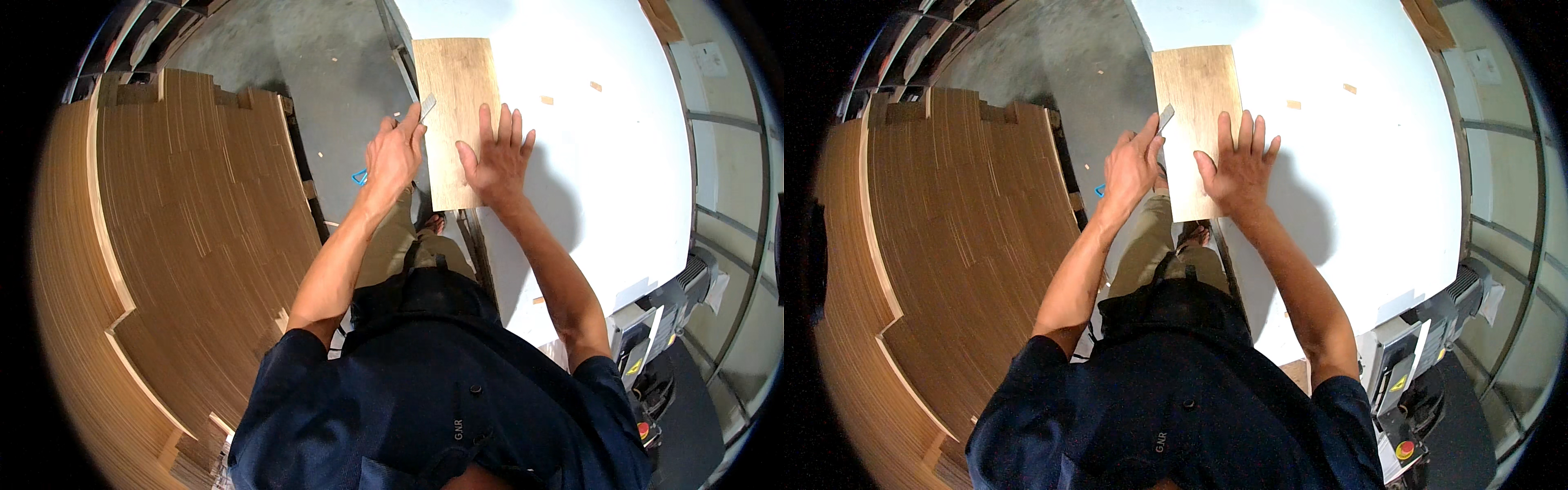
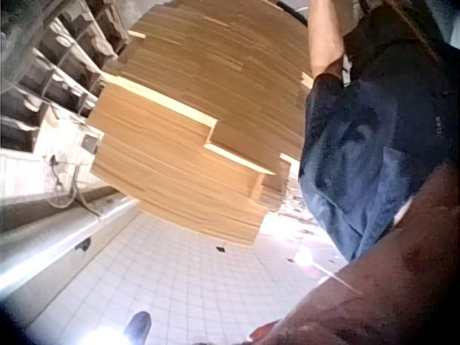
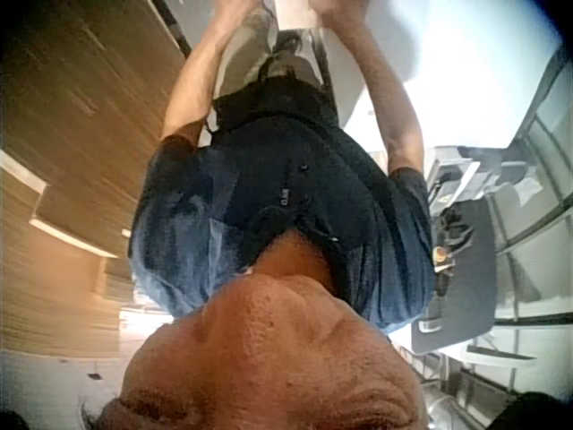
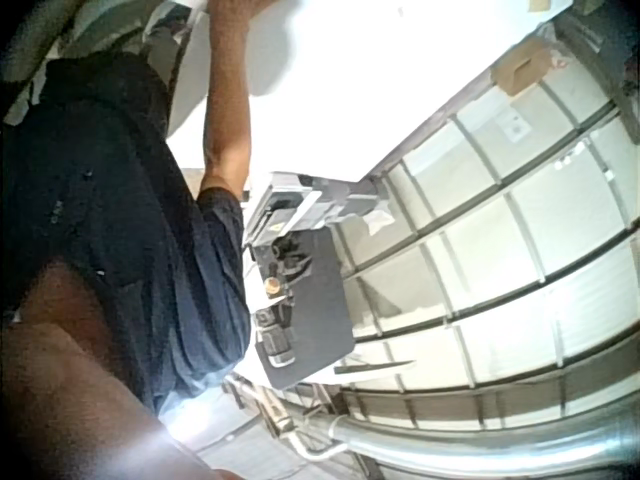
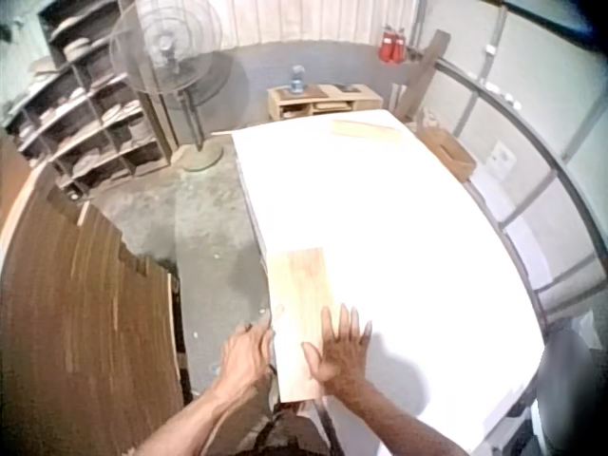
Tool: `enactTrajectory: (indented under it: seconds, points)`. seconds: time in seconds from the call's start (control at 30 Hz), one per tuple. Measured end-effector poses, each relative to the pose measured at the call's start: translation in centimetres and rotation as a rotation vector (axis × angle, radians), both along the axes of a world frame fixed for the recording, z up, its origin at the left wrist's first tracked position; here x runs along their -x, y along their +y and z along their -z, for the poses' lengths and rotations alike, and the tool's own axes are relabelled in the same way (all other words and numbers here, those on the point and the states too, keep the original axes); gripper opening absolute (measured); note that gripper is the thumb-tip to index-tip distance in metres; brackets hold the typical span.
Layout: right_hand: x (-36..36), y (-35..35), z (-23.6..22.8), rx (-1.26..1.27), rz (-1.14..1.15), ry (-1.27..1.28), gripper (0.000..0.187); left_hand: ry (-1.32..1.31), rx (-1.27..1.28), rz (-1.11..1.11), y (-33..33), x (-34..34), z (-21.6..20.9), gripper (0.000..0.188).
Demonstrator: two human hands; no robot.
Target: The person uses a small hand tool to scrape the edges of wooden planks on a table and then stacks them onto a larger pile.
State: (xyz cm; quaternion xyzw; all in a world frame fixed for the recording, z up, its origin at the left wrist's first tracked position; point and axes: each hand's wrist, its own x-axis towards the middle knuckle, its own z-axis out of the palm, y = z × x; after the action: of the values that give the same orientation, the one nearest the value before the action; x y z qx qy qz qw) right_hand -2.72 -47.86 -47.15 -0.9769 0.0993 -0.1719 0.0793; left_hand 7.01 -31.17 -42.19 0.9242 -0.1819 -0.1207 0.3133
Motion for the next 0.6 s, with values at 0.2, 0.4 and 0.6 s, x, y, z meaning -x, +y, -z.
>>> enactTrajectory:
  seconds: [0.2, 0.4, 0.6]
  points:
    - [0.0, 0.2, -0.2, -0.032, 0.024, 0.076, 0.080, -0.026, -0.036, -0.010, -0.9, -2.0, 0.2, 0.041]
    - [-0.1, 0.3, -1.0, -0.055, 0.036, 0.128, 0.079, 0.022, -0.069, -0.016, -1.1, -2.6, 0.4, 0.041]
    - [-0.1, 0.3, -1.5, -0.073, 0.039, 0.144, 0.078, -0.020, -0.050, -0.010, -1.3, -2.8, 0.5, 0.041]
